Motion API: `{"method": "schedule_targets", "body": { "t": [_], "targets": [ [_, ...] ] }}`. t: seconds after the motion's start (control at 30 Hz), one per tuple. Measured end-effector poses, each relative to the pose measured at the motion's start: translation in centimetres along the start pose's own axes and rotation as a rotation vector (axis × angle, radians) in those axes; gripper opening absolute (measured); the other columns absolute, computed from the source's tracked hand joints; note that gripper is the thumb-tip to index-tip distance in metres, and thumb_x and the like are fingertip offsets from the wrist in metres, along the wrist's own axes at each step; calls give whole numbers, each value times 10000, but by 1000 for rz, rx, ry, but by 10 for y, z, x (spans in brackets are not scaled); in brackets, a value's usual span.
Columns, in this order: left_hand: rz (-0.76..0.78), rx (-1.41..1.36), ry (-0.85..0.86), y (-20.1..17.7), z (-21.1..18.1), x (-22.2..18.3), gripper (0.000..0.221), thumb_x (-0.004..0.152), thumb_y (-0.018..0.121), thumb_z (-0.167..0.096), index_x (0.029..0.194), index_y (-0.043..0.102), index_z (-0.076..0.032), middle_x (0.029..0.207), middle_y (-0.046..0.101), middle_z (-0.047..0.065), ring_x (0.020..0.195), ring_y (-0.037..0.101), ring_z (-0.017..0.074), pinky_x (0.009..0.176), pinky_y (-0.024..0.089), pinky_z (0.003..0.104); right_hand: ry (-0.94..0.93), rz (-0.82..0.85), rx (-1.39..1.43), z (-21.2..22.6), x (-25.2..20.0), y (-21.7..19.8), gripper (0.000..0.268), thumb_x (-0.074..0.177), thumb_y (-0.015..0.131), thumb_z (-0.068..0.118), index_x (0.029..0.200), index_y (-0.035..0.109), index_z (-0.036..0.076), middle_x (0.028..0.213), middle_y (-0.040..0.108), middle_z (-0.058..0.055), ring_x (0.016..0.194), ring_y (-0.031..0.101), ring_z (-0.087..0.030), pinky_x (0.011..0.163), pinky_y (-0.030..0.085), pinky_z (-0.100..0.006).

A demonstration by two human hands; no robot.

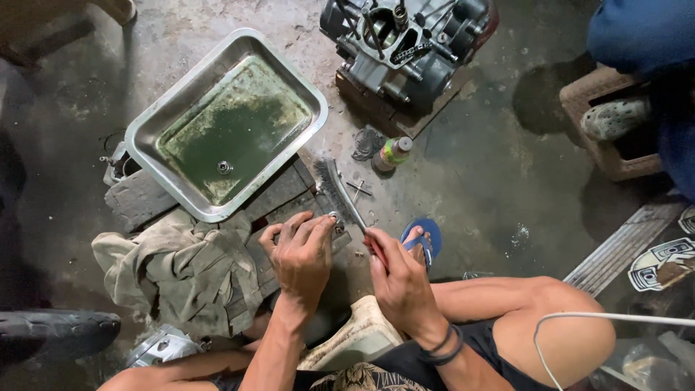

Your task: The person scrubs a small cylindrical metal engine part with a wire brush while seated on the floor. After scrubbing, the person places the cleaned part into a disassembled engine block nearby.

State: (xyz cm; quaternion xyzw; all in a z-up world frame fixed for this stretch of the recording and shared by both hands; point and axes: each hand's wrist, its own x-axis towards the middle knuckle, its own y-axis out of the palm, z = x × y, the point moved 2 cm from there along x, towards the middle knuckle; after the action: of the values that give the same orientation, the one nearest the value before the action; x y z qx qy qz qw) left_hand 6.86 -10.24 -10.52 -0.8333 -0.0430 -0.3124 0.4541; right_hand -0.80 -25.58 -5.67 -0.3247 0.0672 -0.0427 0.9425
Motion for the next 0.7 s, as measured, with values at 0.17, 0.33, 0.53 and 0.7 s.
{"method": "schedule_targets", "body": {
  "t": [0.17, 0.33, 0.53, 0.7],
  "targets": [
    [14, -6, -15, -2, 0, 0, 80, 955, 718, -180, 962, 798, -174, 931, 802, -32, 987, 704, 201, 920, 319, 425, 112, 24, -13, -4, -26, -4, 384, 1006, 503, 145, 1387, 546, 125, 1199, 691, -175, 951, 720, -303, 778, 536, -362],
    [22, -9, -13, -2, 1, -2, 77, 952, 724, -171, 973, 797, -185, 938, 801, -40, 996, 701, 187, 920, 316, 415, -30, -32, 34, 11, 2, 6, 384, 999, 479, 53, 1378, 539, 23, 1216, 703, -179, 1094, 711, -276, 950, 549, -373],
    [29, -12, -29, -2, 1, 0, 91, 961, 705, -186, 977, 794, -183, 936, 801, -41, 1003, 699, 194, 926, 312, 417, -10, -7, 10, 8, -6, 6, 388, 1004, 478, 74, 1386, 522, 28, 1257, 692, -182, 1104, 714, -288, 944, 566, -383],
    [36, -5, -23, -2, -1, 1, 83, 964, 702, -178, 978, 780, -205, 956, 792, -60, 1020, 696, 182, 927, 313, 415, -88, -83, 17, 8, 1, 13, 383, 1007, 465, 31, 1384, 522, -1, 1237, 682, -213, 1143, 700, -303, 1036, 524, -390]
  ]
}}
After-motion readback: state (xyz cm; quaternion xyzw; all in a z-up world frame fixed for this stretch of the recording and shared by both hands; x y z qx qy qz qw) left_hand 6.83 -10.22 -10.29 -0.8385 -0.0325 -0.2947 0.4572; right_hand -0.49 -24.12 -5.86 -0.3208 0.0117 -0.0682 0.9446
